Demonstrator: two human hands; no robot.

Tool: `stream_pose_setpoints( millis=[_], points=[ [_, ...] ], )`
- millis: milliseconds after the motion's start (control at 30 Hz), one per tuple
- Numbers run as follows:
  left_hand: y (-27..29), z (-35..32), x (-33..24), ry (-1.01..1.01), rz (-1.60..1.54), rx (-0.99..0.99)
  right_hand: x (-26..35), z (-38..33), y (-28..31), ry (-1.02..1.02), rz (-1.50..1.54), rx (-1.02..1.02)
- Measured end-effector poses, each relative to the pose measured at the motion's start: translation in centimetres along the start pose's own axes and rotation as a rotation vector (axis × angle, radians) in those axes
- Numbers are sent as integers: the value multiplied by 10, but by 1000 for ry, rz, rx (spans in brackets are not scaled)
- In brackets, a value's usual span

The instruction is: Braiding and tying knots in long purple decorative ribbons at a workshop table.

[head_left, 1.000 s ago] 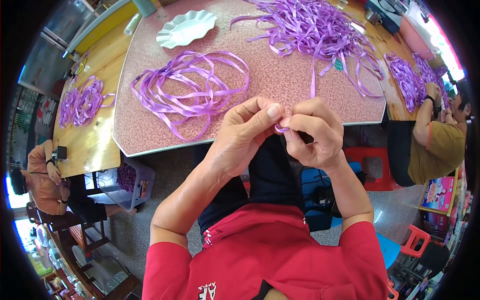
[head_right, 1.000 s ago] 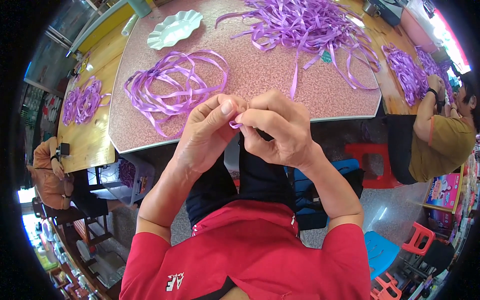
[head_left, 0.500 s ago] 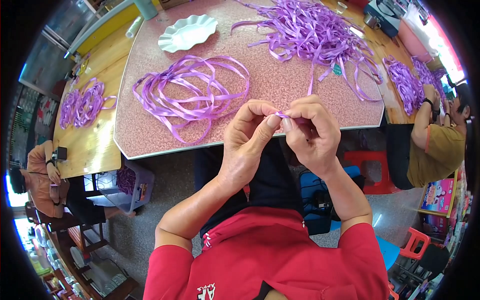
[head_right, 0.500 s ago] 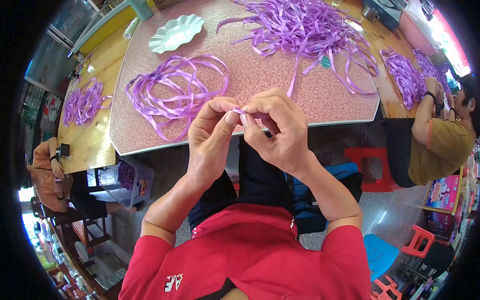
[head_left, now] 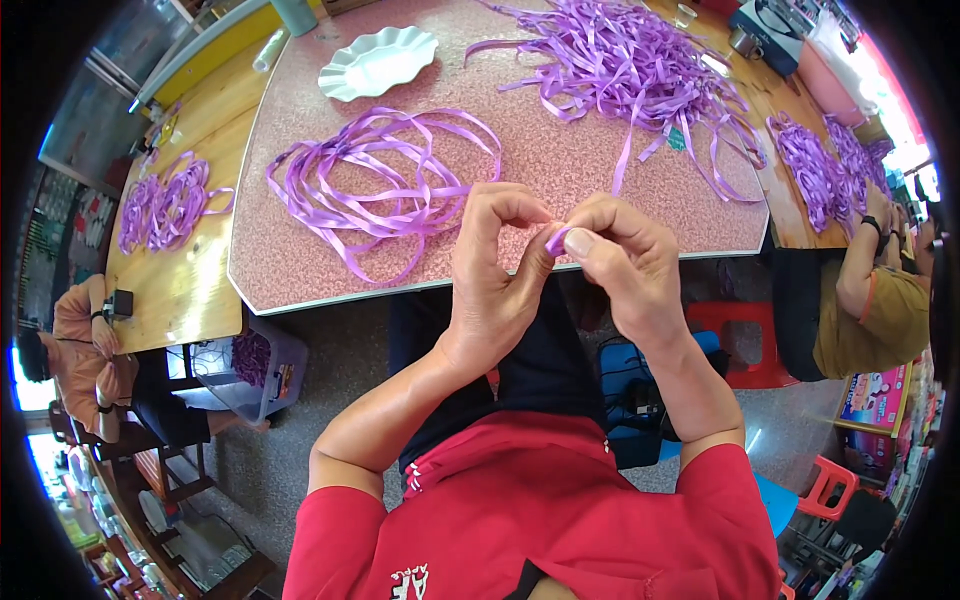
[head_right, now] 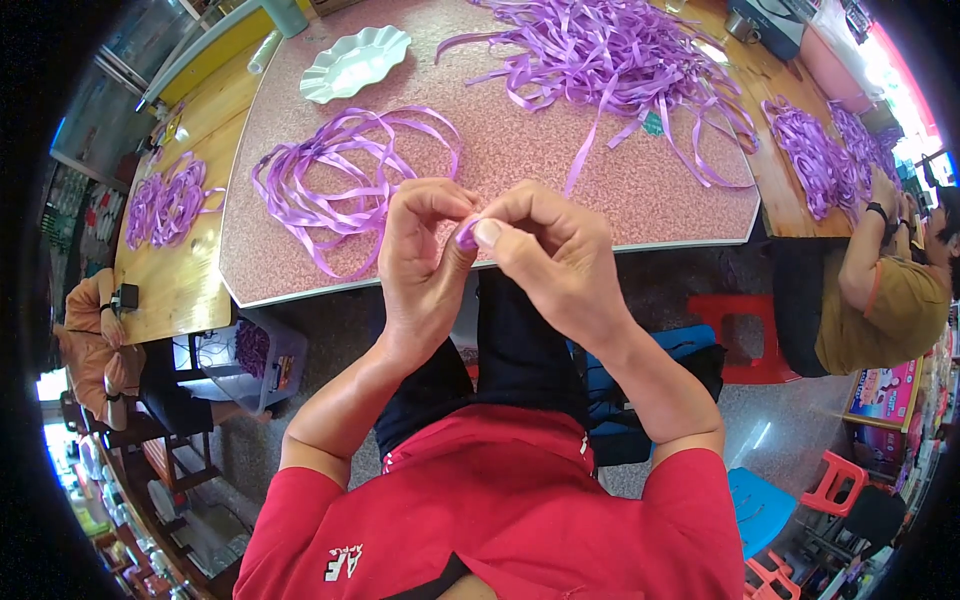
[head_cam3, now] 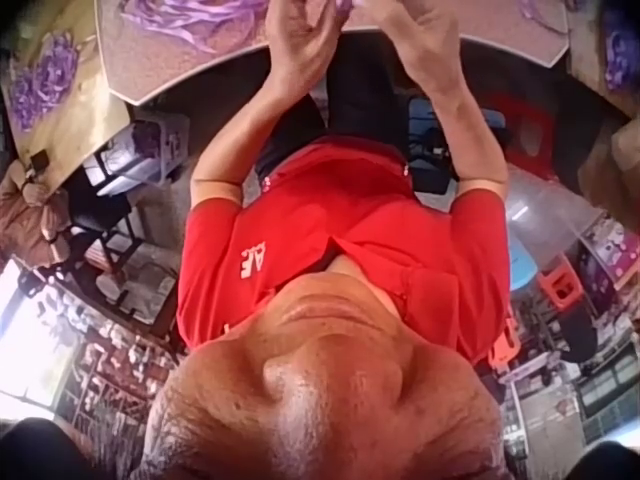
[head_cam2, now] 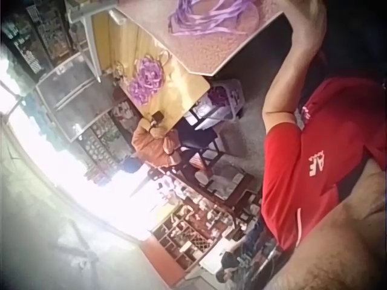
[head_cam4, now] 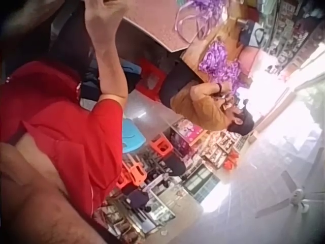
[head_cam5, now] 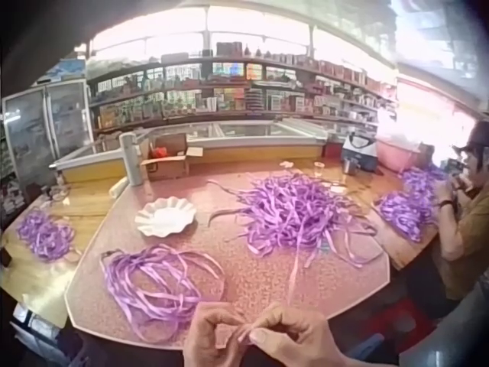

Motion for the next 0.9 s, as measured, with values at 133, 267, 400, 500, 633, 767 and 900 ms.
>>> stream_pose_setpoints(
  millis=[133,267,400,500,633,767,900],
  points=[
    [0,3,-17,-176,334,77,-1,0,-2,-6,-11,-34],
    [3,0,-7,18,80,-59,-1,2,7,-31,-7,-60],
    [-1,-12,9,317,-157,-43,3,4,10,87,-81,-146],
    [-6,-11,5,246,-161,-18,4,3,12,195,-186,-183],
    [-6,-9,3,251,-217,-67,6,3,11,259,-266,-195],
    [-5,-7,3,232,-210,-20,7,3,11,238,-276,-210],
    [-9,-10,13,380,-428,-35,8,1,12,239,-321,-171]
  ],
)
Point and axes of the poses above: each hand's wrist, its own z-axis towards the middle knuckle, its own y-axis out of the back of the hand, x = y × z, the point moved 8 cm from there along z, towards the middle knuckle, and after that the axes turned 5 degrees about -y, right-handed, at the moved point
